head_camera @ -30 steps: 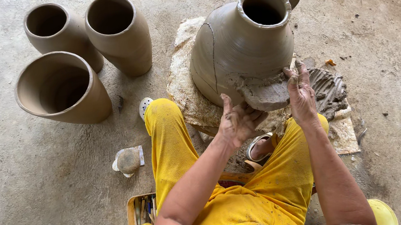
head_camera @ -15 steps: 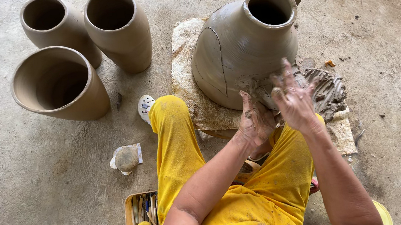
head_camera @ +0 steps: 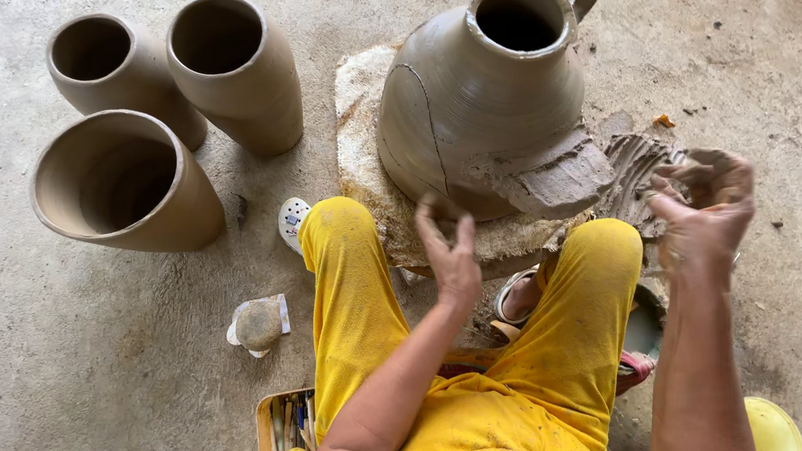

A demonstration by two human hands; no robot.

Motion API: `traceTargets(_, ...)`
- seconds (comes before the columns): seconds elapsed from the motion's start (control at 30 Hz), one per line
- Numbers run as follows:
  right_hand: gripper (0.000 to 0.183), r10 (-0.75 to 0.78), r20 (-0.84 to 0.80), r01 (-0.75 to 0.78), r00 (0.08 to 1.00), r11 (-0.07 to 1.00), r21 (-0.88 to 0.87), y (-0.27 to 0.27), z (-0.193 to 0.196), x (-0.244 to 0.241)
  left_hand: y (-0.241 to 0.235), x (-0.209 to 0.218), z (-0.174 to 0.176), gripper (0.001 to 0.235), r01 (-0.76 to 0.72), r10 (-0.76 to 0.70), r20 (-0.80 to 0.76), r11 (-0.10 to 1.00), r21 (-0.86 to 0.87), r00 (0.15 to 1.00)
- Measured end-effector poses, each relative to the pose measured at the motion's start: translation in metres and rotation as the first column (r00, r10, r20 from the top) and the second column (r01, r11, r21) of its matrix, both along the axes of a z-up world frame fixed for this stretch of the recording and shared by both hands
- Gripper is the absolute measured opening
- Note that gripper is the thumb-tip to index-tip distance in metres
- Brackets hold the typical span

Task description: The person adds and shapes pieces of clay onto the side of a large ceramic vessel by hand.

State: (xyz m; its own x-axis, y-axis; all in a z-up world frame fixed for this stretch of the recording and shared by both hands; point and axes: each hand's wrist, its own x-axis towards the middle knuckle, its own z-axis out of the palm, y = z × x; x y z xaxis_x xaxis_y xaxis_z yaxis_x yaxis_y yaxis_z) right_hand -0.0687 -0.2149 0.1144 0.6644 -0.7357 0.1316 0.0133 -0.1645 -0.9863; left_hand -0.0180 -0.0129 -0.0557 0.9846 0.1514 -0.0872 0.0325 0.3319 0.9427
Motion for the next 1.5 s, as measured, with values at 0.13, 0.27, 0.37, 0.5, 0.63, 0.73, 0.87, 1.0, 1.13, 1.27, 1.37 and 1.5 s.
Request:
traceTargets(0.13, 0.042, -0.015, 0.077, 0.012, 0.997, 0.999, 0.046, -0.031, -0.032, -0.014, 0.014, 0.039, 0.040, 0.117, -0.254, 0.057, 0.338, 0.778, 0.574, 0.939)
traceTargets(0.27, 0.039, -0.003, 0.125, -0.006, 0.992, 0.998, 0.070, -0.036, -0.061, -0.027, 0.003, 0.058, 0.084, 0.147, -0.272, -0.014, 0.363, 0.637, 0.722, 0.932)
traceTargets(0.37, 0.038, -0.025, 0.108, 0.014, 0.994, 0.995, 0.101, -0.036, -0.073, -0.032, -0.005, 0.068, 0.098, 0.157, -0.156, -0.011, 0.206, 0.616, 0.772, 0.978)
traceTargets(0.5, 0.039, -0.002, 0.183, -0.016, 0.983, 0.995, 0.098, -0.048, -0.081, -0.038, 0.000, 0.085, 0.093, 0.164, -0.067, -0.016, 0.097, 0.608, 0.791, 0.995)
traceTargets(0.63, 0.040, -0.018, 0.208, -0.007, 0.978, 0.993, 0.117, -0.052, -0.083, -0.048, 0.007, 0.093, 0.073, 0.159, -0.105, -0.005, 0.136, 0.612, 0.784, 0.991)
traceTargets(0.73, 0.038, -0.034, 0.218, 0.009, 0.975, 0.993, 0.115, -0.053, -0.085, -0.050, 0.014, 0.098, 0.058, 0.153, -0.094, -0.008, 0.127, 0.620, 0.779, 0.992)
traceTargets(0.87, 0.039, -0.024, 0.217, -0.002, 0.976, 0.993, 0.118, -0.049, -0.087, -0.055, 0.012, 0.090, 0.041, 0.138, -0.192, 0.052, 0.207, 0.638, 0.746, 0.977)
traceTargets(1.0, 0.038, -0.012, 0.214, -0.021, 0.977, 0.988, 0.152, -0.035, -0.088, -0.050, 0.001, 0.055, 0.022, 0.119, -0.258, 0.043, 0.336, 0.733, 0.629, 0.941)
traceTargets(1.13, 0.042, -0.014, 0.190, -0.013, 0.982, 0.990, 0.142, -0.030, -0.087, -0.048, -0.001, 0.059, 0.001, 0.117, -0.276, -0.033, 0.368, 0.601, 0.750, 0.929)
traceTargets(1.27, 0.039, -0.021, 0.197, -0.007, 0.980, 0.989, 0.145, -0.029, -0.086, -0.047, -0.001, 0.070, -0.006, 0.111, -0.320, -0.006, 0.403, 0.595, 0.737, 0.915)
traceTargets(1.37, 0.038, 0.009, 0.238, -0.051, 0.971, 0.984, 0.173, -0.030, -0.084, -0.049, 0.006, 0.075, -0.007, 0.111, -0.280, -0.007, 0.356, 0.606, 0.744, 0.934)
traceTargets(1.5, 0.037, 0.014, 0.263, -0.066, 0.965, 0.980, 0.187, -0.033, -0.084, -0.052, 0.008, 0.083, -0.006, 0.111, -0.284, 0.011, 0.352, 0.612, 0.738, 0.936)
